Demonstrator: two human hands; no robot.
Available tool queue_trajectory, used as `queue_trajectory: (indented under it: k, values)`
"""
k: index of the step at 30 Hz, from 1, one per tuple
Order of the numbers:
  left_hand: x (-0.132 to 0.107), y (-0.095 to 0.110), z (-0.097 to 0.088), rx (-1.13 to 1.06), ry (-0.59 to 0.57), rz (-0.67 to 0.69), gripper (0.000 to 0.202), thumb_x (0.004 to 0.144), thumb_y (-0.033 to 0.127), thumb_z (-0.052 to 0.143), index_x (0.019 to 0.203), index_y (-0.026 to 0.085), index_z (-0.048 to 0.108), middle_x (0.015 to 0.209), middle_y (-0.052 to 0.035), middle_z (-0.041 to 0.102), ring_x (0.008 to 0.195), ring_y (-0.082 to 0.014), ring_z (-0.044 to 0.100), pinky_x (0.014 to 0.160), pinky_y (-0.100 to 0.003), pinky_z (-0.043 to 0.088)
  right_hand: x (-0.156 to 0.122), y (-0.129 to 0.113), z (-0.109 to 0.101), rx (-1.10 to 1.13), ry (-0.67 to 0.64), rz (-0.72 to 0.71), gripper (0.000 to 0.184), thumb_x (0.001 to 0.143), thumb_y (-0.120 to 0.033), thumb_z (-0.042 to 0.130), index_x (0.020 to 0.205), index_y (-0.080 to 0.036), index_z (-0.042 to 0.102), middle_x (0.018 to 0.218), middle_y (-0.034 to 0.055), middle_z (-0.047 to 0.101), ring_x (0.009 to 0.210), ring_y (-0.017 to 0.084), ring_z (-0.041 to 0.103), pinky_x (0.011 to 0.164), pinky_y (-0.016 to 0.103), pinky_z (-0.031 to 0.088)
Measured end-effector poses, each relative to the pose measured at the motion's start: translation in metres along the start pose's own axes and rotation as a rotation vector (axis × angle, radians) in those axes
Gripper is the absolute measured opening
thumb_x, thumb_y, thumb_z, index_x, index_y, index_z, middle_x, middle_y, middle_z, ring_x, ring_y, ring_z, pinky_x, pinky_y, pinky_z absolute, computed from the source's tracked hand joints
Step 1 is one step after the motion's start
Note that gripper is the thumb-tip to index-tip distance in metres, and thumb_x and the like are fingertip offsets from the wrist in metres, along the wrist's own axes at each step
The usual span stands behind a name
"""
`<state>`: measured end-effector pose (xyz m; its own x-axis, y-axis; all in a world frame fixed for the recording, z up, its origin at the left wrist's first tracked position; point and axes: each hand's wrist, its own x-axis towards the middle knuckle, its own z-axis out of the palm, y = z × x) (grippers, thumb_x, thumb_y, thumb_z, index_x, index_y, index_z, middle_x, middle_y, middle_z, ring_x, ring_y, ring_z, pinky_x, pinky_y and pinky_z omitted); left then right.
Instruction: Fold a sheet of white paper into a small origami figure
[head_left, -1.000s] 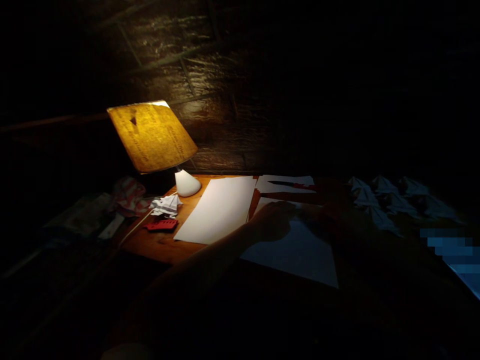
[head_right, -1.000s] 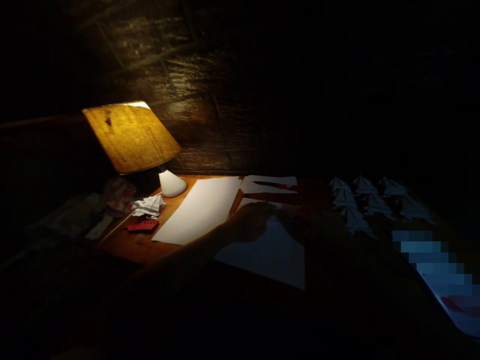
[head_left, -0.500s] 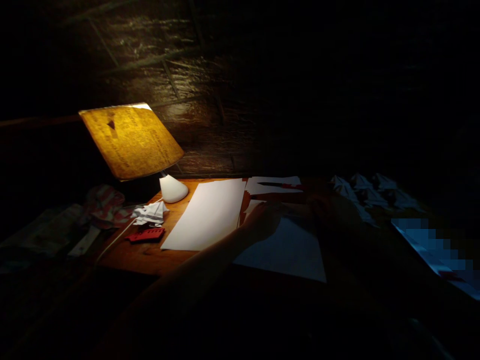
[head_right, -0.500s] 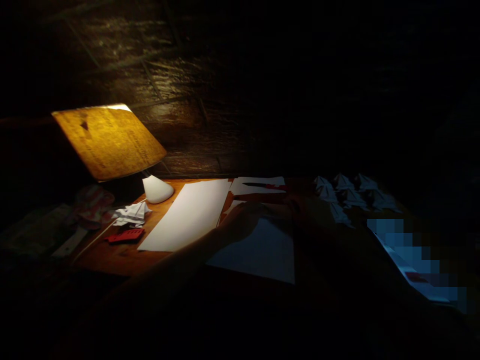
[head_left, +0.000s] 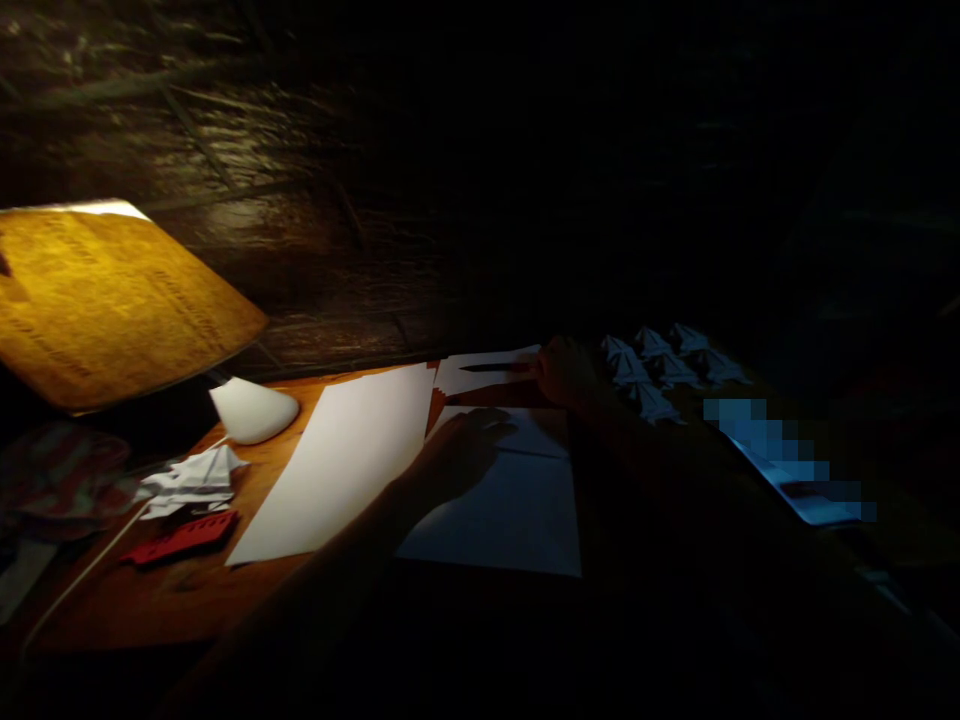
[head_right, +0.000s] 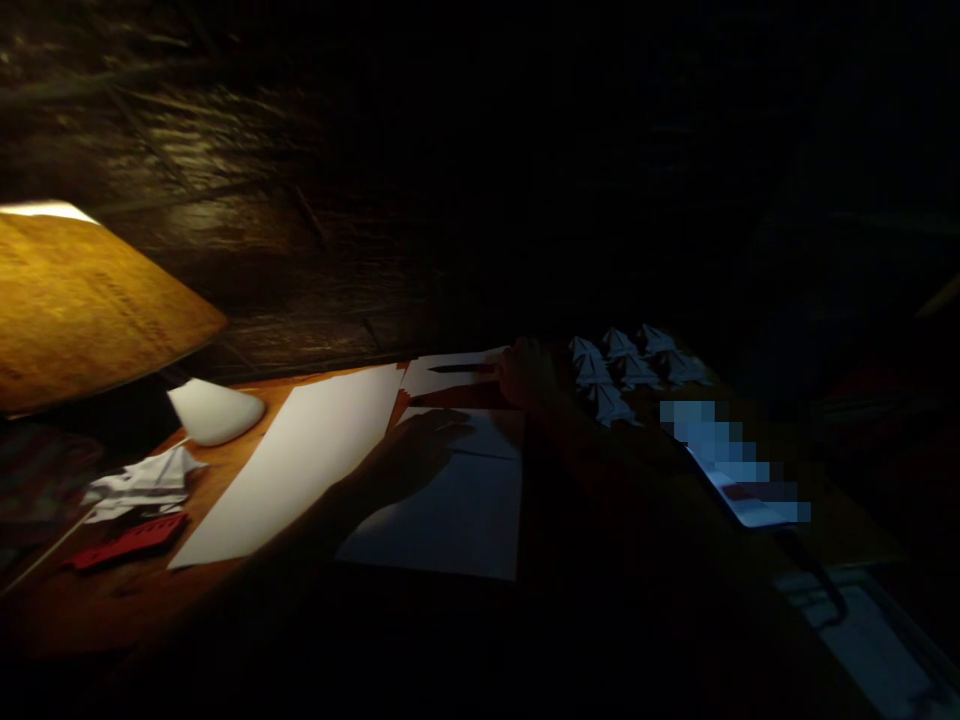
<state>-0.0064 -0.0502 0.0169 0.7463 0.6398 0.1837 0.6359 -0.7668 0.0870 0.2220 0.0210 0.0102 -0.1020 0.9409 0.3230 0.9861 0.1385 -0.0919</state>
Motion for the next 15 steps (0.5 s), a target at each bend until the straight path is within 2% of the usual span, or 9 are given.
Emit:
queue_trajectory:
  k: [5, 9, 12, 15]
  values:
    - [-0.003, -0.003, -0.009, 0.019, -0.010, 0.017, 0.046, 0.087, 0.004, 0.052, 0.125, 0.023, 0.070, 0.124, -0.0077, 0.068, 0.110, -0.0250, 0.066, 0.098, -0.048, 0.057, -0.004, -0.001, 0.006, -0.035, 0.020, -0.027, 0.031, 0.101, -0.022, 0.041, 0.117, -0.011, 0.065, 0.124, 0.0205, 0.060, 0.116, 0.031, 0.053, 0.094, 0.041, 0.041]
    - [-0.005, -0.009, -0.008, -0.071, 0.013, 0.020, 0.046, 0.088, 0.001, 0.045, 0.123, 0.018, 0.070, 0.122, -0.0098, 0.067, 0.109, -0.0219, 0.067, 0.099, -0.043, 0.057, -0.005, -0.004, 0.006, -0.037, 0.023, 0.005, 0.030, 0.097, -0.012, 0.039, 0.120, -0.007, 0.058, 0.123, 0.0235, 0.062, 0.115, 0.031, 0.056, 0.095, 0.042, 0.040]
    - [-0.005, -0.014, -0.003, -0.123, 0.037, 0.040, 0.049, 0.087, -0.001, 0.040, 0.119, 0.018, 0.071, 0.120, -0.0092, 0.068, 0.111, -0.0200, 0.066, 0.101, -0.040, 0.057, -0.007, -0.001, 0.004, 0.017, 0.026, 0.071, 0.027, 0.098, -0.014, 0.039, 0.120, -0.007, 0.053, 0.116, 0.0230, 0.067, 0.109, 0.030, 0.062, 0.094, 0.040, 0.041]
    - [-0.004, -0.016, 0.003, -0.150, 0.054, 0.021, 0.052, 0.084, -0.002, 0.039, 0.118, 0.019, 0.071, 0.118, -0.0080, 0.069, 0.109, -0.0185, 0.067, 0.101, -0.038, 0.057, -0.009, 0.005, 0.000, 0.124, 0.009, 0.170, 0.029, 0.102, -0.021, 0.037, 0.125, -0.007, 0.049, 0.112, 0.0213, 0.070, 0.101, 0.028, 0.067, 0.085, 0.036, 0.045]
